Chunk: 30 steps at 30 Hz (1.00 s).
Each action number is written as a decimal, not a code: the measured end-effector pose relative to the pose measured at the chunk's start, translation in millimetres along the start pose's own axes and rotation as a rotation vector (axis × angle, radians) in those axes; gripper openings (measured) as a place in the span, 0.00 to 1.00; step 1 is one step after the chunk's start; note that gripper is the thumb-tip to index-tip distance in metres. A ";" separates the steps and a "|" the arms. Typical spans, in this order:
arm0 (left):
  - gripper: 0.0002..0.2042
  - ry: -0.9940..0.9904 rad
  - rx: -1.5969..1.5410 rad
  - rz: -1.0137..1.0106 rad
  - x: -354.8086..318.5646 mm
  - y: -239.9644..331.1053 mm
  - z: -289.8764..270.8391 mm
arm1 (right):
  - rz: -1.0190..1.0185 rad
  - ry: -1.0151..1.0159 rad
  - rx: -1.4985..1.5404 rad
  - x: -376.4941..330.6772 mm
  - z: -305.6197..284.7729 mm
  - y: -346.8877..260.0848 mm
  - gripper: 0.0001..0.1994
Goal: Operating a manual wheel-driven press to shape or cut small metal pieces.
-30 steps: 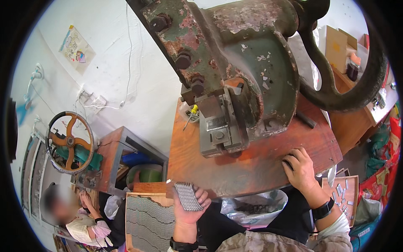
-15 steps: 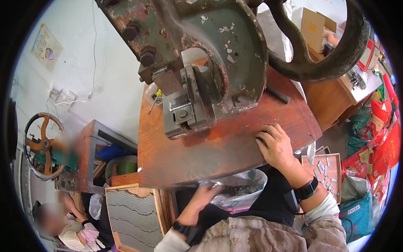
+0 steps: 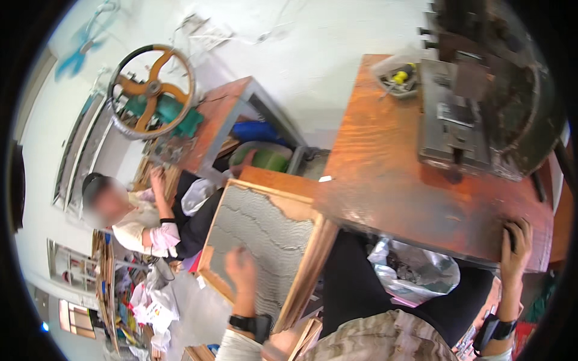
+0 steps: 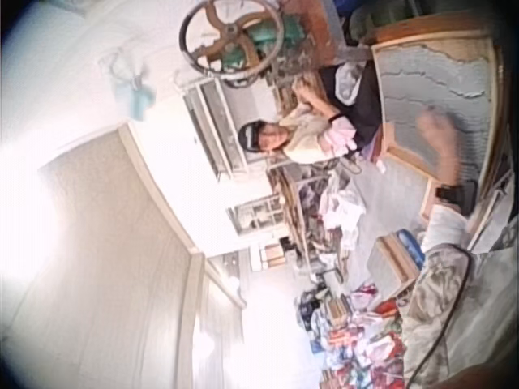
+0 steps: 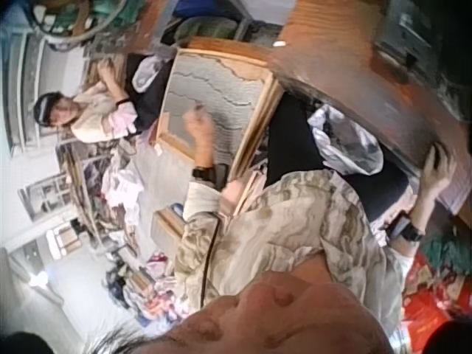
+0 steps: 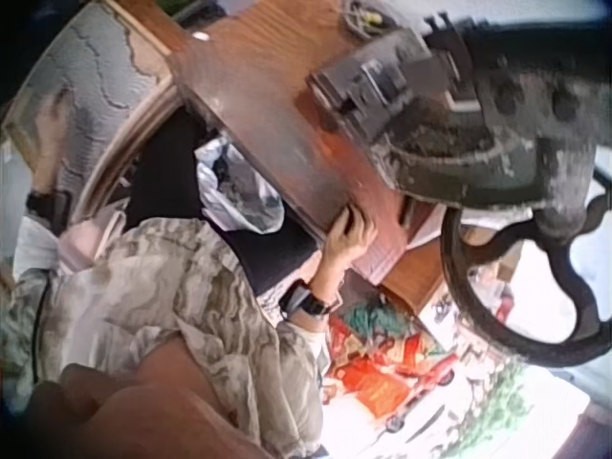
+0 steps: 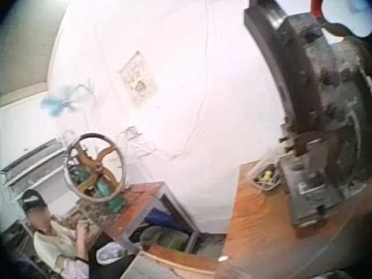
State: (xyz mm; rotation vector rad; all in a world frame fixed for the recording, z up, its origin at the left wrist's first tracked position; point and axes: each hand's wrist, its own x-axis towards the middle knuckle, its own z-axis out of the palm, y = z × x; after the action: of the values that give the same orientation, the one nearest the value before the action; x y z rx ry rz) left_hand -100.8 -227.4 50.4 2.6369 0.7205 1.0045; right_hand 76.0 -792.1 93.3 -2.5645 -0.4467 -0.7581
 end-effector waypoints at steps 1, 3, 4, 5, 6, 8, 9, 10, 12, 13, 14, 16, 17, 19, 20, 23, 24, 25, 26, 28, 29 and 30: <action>0.14 0.027 0.224 -0.131 3.9 -49.9 -20.1 | -0.010 0.000 0.001 0.2 3.6 0.3 0.06; 0.17 -0.065 0.337 -0.332 -3.9 -173.0 -50.2 | -0.040 -0.005 0.030 2.9 15.2 2.2 0.06; 0.17 -0.066 0.336 -0.336 -2.4 -187.5 -52.7 | -0.036 -0.013 0.009 -0.7 19.8 10.1 0.06; 0.18 -0.184 0.275 -0.417 0.6 -197.0 -54.6 | -0.031 -0.020 -0.014 -1.4 21.1 15.3 0.06; 0.19 -0.303 0.216 -0.491 4.4 -207.2 -58.4 | -0.028 -0.019 -0.016 -3.4 21.6 19.6 0.06; 0.19 -0.351 0.046 -0.573 -5.3 -254.8 -58.2 | -0.076 -0.030 -0.040 2.4 23.3 21.9 0.06; 0.20 -0.418 0.118 -0.545 -3.8 -254.6 -55.2 | -0.060 -0.031 -0.066 -0.9 24.4 27.3 0.07; 0.20 -0.483 0.195 -0.509 1.9 -246.5 -54.2 | -0.058 -0.030 -0.072 -5.3 25.2 33.5 0.07; 0.20 -0.478 0.146 -0.474 8.1 -229.1 -57.6 | -0.051 -0.016 -0.130 -11.4 24.8 42.8 0.07; 0.21 -0.470 0.101 -0.441 11.9 -224.1 -60.6 | -0.026 -0.048 -0.127 -14.5 23.9 52.0 0.07; 0.21 -0.472 0.097 -0.447 15.5 -225.2 -65.0 | -0.032 -0.051 -0.131 -15.0 22.0 54.9 0.07; 0.23 -0.515 0.003 -0.587 23.2 -228.0 -74.5 | 0.002 -0.070 -0.187 -16.5 22.6 62.6 0.08; 0.23 -0.514 0.003 -0.592 30.6 -229.1 -77.7 | 0.015 -0.089 -0.183 -17.6 22.7 68.5 0.08; 0.25 -0.666 -0.036 -0.611 42.2 -233.7 -80.7 | 0.003 -0.091 -0.197 -18.2 22.2 71.6 0.08; 0.25 -0.666 -0.038 -0.615 41.9 -242.4 -81.0 | -0.006 -0.090 -0.210 -17.9 21.9 72.4 0.09; 0.23 -0.658 -0.102 -0.607 38.3 -261.7 -80.0 | -0.016 -0.079 -0.216 -18.9 23.0 76.9 0.09; 0.24 -0.679 -0.077 -0.594 39.1 -261.6 -76.6 | -0.013 -0.076 -0.224 -20.2 22.7 75.8 0.09; 0.25 -0.699 -0.052 -0.581 40.1 -260.9 -74.2 | -0.003 -0.058 -0.219 -21.0 23.7 74.6 0.09; 0.25 -0.702 -0.055 -0.579 39.4 -256.9 -74.5 | 0.005 -0.043 -0.211 -20.9 24.6 73.7 0.08; 0.27 -0.649 0.152 -0.294 37.5 -247.1 -76.7 | 0.015 -0.041 -0.210 -20.0 26.5 67.1 0.08; 0.27 -0.650 0.148 -0.290 37.8 -246.4 -76.0 | 0.025 -0.036 -0.207 -19.7 26.5 65.3 0.08; 0.28 -0.650 0.064 -0.412 37.9 -246.3 -75.7 | 0.027 -0.033 -0.211 -18.9 26.5 65.9 0.08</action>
State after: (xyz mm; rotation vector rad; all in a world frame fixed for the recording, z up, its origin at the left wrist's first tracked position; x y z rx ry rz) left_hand -216.9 5.3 35.4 2.4722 1.0570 0.0040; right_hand 99.8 -839.2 42.2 -2.7757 -0.3580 -0.7919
